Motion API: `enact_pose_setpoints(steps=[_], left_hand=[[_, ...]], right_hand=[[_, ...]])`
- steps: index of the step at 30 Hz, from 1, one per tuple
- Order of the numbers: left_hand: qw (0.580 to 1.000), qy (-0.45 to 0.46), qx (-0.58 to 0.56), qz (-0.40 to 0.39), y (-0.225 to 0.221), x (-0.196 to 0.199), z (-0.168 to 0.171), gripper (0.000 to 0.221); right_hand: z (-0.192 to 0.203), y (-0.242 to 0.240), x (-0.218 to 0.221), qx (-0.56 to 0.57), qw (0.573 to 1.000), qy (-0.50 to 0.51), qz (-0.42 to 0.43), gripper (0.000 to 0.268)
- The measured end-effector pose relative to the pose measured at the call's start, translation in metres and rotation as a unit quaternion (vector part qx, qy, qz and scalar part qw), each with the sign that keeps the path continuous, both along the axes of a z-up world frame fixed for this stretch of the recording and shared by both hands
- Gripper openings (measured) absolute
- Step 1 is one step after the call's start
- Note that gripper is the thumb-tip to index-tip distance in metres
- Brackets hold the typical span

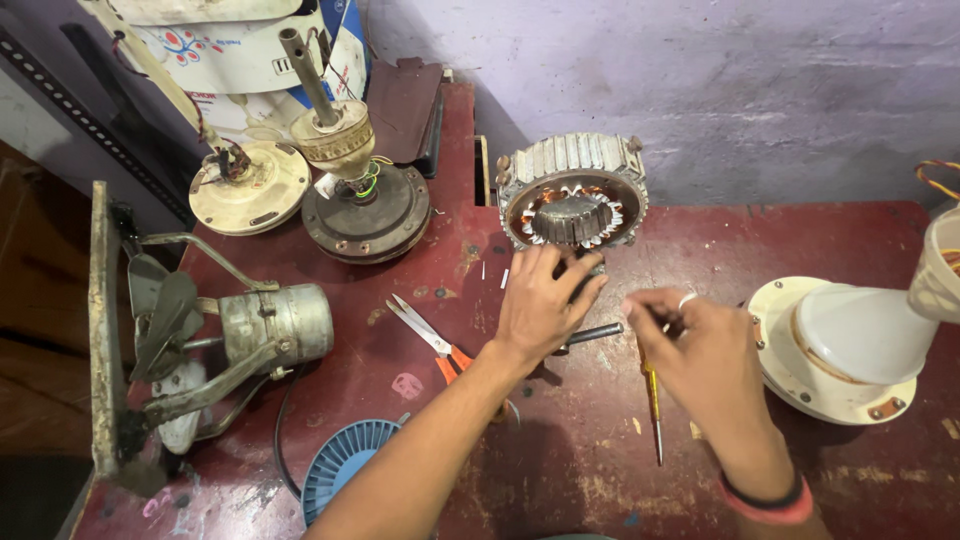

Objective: The person uses a screwdriver to adjust and secure components inside a disassembled electric motor rotor held in a bench vise. They repeatedly rotate the rotor and use the screwdriver to press or align internal parts. A blue fan impeller is briefly handled and set aside.

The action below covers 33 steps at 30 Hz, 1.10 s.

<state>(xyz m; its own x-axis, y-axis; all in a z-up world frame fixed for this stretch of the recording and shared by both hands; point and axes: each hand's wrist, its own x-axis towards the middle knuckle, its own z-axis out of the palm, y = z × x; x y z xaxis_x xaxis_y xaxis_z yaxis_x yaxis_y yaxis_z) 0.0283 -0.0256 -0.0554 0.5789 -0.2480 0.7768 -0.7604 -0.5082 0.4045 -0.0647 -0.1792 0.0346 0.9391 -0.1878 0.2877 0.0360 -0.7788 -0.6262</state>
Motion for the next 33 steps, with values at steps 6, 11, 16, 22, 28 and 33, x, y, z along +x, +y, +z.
enact_pose_setpoints(steps=[6, 11, 16, 22, 28, 33], left_hand=[[0.995, -0.019, -0.095, 0.034, 0.006, -0.002, 0.003, 0.029], [0.995, 0.0, -0.09, 0.047, 0.013, -0.003, 0.003, 0.025], [0.998, 0.002, -0.057, 0.034, 0.018, 0.003, 0.001, 0.045], [0.998, 0.02, -0.055, 0.012, 0.019, 0.005, -0.002, 0.053], [0.998, 0.064, -0.024, 0.002, 0.019, 0.009, -0.001, 0.058], [0.996, 0.086, -0.012, 0.006, 0.02, 0.01, 0.0, 0.061]], right_hand=[[-0.002, 0.011, 0.033, 0.035, 0.99, -0.139, -0.019, 0.016], [-0.009, 0.02, 0.052, 0.05, 0.972, -0.231, 0.01, 0.011], [-0.02, 0.029, 0.061, 0.034, 0.964, -0.264, -0.006, 0.012], [-0.033, 0.033, 0.068, 0.017, 0.961, -0.271, -0.048, 0.017], [-0.039, 0.033, 0.07, 0.043, 0.962, -0.266, -0.037, 0.014], [-0.04, 0.033, 0.071, 0.043, 0.966, -0.253, -0.04, 0.013]])
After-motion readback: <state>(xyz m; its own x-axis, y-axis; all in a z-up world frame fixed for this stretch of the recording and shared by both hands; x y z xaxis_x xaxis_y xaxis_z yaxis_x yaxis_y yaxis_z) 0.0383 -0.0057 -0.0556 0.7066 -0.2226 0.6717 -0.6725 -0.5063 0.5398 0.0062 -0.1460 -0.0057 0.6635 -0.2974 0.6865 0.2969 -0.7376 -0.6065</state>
